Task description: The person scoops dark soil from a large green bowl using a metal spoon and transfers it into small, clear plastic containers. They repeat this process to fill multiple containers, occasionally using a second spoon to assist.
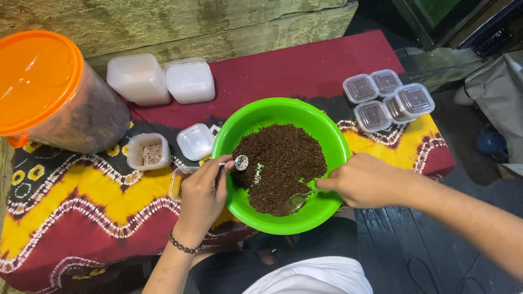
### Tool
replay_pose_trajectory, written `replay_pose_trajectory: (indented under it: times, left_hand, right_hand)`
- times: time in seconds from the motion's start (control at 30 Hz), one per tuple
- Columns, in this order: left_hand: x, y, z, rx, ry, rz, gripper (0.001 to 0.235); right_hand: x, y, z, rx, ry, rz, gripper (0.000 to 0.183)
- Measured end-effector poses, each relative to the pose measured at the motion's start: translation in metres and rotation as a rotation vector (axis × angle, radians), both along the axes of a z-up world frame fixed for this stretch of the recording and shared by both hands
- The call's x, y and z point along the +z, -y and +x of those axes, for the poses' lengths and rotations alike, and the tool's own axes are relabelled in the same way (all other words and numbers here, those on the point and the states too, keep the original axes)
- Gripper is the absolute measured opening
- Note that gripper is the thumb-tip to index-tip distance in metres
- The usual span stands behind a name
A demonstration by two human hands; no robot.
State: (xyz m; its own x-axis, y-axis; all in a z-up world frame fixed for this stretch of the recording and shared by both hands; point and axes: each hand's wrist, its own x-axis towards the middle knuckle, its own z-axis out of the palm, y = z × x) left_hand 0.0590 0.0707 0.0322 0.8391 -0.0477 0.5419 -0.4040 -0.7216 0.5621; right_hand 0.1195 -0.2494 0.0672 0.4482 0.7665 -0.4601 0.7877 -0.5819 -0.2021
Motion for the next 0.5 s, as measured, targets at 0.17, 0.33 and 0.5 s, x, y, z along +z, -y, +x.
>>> replay_pose_trajectory:
  times: [0.17,0.33,0.5]
  left_hand:
    - [-0.006,0.008,0.004,0.000,0.015,-0.024,0.011]
    - [-0.009,0.014,0.003,0.051,0.074,-0.048,0.011]
    - [-0.008,0.014,0.001,0.078,0.103,-0.035,0.012]
  right_hand:
    - [-0.004,-0.025,-0.002,0.079,0.084,0.017,0.050]
    - [-0.021,-0.047,0.006,0.098,0.238,0.065,0.053]
    - [-0.016,-0.040,0.023,-0.030,0.374,-0.016,0.053]
